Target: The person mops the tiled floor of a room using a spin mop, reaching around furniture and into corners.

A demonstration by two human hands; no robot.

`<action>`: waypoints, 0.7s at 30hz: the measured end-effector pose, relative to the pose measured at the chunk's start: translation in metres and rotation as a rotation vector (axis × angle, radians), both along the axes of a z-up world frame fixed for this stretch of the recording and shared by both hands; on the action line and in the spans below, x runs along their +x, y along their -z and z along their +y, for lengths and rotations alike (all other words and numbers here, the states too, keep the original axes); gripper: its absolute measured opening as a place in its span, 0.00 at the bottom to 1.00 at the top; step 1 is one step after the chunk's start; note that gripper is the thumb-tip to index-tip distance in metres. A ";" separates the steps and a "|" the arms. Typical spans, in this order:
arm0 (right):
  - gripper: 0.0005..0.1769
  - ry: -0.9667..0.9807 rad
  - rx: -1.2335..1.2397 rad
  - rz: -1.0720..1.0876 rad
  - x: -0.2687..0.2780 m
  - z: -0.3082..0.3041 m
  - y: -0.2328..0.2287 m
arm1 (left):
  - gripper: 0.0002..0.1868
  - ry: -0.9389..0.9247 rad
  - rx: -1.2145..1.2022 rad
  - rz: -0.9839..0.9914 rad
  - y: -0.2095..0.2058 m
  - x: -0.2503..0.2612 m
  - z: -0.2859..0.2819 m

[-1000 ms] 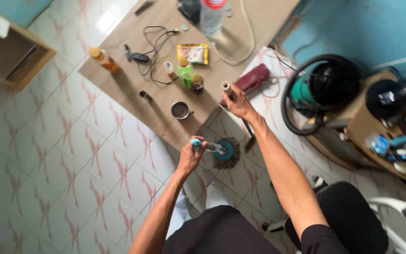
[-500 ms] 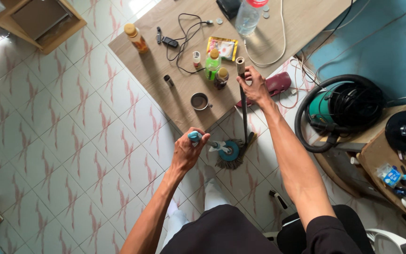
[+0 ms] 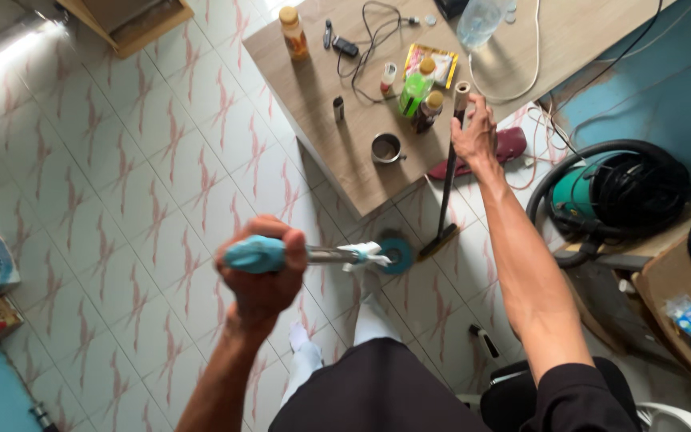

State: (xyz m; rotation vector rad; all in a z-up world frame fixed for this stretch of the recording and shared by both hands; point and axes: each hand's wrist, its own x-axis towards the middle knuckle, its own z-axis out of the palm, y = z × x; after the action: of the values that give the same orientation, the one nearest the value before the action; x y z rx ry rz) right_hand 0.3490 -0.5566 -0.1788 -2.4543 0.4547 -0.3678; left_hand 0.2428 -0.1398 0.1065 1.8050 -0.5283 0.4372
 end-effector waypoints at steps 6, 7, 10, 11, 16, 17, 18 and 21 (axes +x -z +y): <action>0.39 -0.010 -0.135 -0.242 -0.034 0.054 -0.036 | 0.16 -0.055 0.019 -0.162 -0.015 -0.001 0.027; 0.33 -0.059 0.031 -0.158 -0.044 0.078 -0.052 | 0.15 -0.053 0.024 -0.176 -0.018 -0.004 0.034; 0.27 -0.420 0.454 0.106 -0.074 0.171 -0.118 | 0.14 -0.046 0.071 -0.181 -0.027 -0.015 0.049; 0.31 -0.667 0.539 0.198 -0.085 0.200 -0.146 | 0.14 -0.033 0.073 -0.196 -0.031 -0.020 0.057; 0.23 -1.131 0.607 0.252 -0.137 0.367 -0.216 | 0.13 0.048 0.103 -0.297 -0.055 -0.045 0.116; 0.19 -1.067 0.661 0.198 -0.142 0.400 -0.210 | 0.14 -0.002 0.167 -0.258 -0.060 -0.049 0.133; 0.15 -0.992 0.723 0.133 -0.148 0.430 -0.200 | 0.16 -0.051 0.229 -0.216 -0.063 -0.053 0.152; 0.09 -0.612 0.966 -0.072 -0.150 0.501 -0.167 | 0.21 0.012 0.104 -0.046 -0.062 -0.063 0.222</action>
State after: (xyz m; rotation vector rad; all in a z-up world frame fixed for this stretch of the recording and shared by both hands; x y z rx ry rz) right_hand 0.1990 -0.0557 -0.0120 -1.5096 -0.1566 0.0401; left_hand 0.1794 0.0823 0.1689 1.8940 -0.6023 0.4510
